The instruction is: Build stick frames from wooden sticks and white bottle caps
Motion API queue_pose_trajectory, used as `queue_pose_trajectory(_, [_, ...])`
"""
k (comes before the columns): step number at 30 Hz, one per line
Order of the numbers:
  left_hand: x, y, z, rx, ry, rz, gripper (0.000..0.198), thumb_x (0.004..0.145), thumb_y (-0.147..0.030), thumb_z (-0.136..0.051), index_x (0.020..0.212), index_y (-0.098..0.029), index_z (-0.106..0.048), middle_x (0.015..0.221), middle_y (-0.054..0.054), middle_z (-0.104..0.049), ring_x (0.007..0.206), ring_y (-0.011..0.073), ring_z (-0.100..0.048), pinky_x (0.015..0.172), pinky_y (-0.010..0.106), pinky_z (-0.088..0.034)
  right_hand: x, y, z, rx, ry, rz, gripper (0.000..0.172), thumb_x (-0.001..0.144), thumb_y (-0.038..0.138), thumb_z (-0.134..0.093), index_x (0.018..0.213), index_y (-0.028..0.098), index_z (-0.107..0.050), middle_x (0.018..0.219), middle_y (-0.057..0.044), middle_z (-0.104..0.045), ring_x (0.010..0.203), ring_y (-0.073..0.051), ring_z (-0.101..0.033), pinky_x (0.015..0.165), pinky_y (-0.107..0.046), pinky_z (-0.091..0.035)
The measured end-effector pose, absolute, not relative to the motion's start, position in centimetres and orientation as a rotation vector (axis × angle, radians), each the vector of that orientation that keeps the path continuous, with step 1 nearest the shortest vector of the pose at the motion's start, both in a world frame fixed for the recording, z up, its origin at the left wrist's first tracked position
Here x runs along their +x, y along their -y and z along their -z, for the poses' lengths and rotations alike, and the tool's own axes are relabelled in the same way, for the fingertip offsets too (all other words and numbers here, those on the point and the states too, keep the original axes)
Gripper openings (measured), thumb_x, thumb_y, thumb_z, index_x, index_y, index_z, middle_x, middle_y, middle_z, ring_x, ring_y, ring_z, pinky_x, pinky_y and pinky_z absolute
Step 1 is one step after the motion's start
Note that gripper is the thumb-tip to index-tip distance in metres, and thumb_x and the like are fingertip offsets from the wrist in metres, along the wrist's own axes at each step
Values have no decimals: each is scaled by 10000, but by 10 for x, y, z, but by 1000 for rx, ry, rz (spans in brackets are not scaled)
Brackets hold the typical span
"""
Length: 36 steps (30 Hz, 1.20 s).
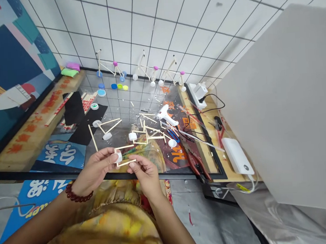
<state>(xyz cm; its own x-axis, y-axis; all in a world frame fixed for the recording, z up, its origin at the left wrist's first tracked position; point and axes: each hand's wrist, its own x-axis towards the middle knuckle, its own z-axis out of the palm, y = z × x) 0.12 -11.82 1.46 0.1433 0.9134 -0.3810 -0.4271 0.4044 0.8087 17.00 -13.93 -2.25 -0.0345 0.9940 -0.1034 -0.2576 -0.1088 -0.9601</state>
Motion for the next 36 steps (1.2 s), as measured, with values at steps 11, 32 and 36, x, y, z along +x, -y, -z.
queue_pose_trajectory(11, [-8, 128, -18, 1064, -960, -812, 278, 760, -412, -779, 879, -166, -727, 817, 37, -706, 720, 141, -607, 671, 237, -460, 168, 122, 12, -1114, 1109, -1312, 209, 790, 433, -756, 887, 250, -785, 721, 4, -698, 619, -136, -576, 618, -279, -493])
queue_pose_trajectory(32, [3, 120, -14, 949, -1067, -1064, 361, 736, -442, -792, 1013, -217, -731, 816, 12, -694, 674, 143, -600, 666, 271, -512, 170, 131, 7, -1024, 1373, -1044, 52, 834, 280, -736, 806, 263, -776, 778, -17, -731, 761, -177, -659, 745, -316, -518])
queue_pose_trajectory(36, [-9, 139, -13, 669, -1010, -1028, 516, 640, -392, -879, 1084, -210, -691, 911, 36, -675, 711, 142, -624, 587, 245, -528, 151, 130, -1, -957, 1474, -985, 89, 859, 236, -715, 874, 292, -783, 799, -17, -741, 742, -177, -673, 706, -317, -531])
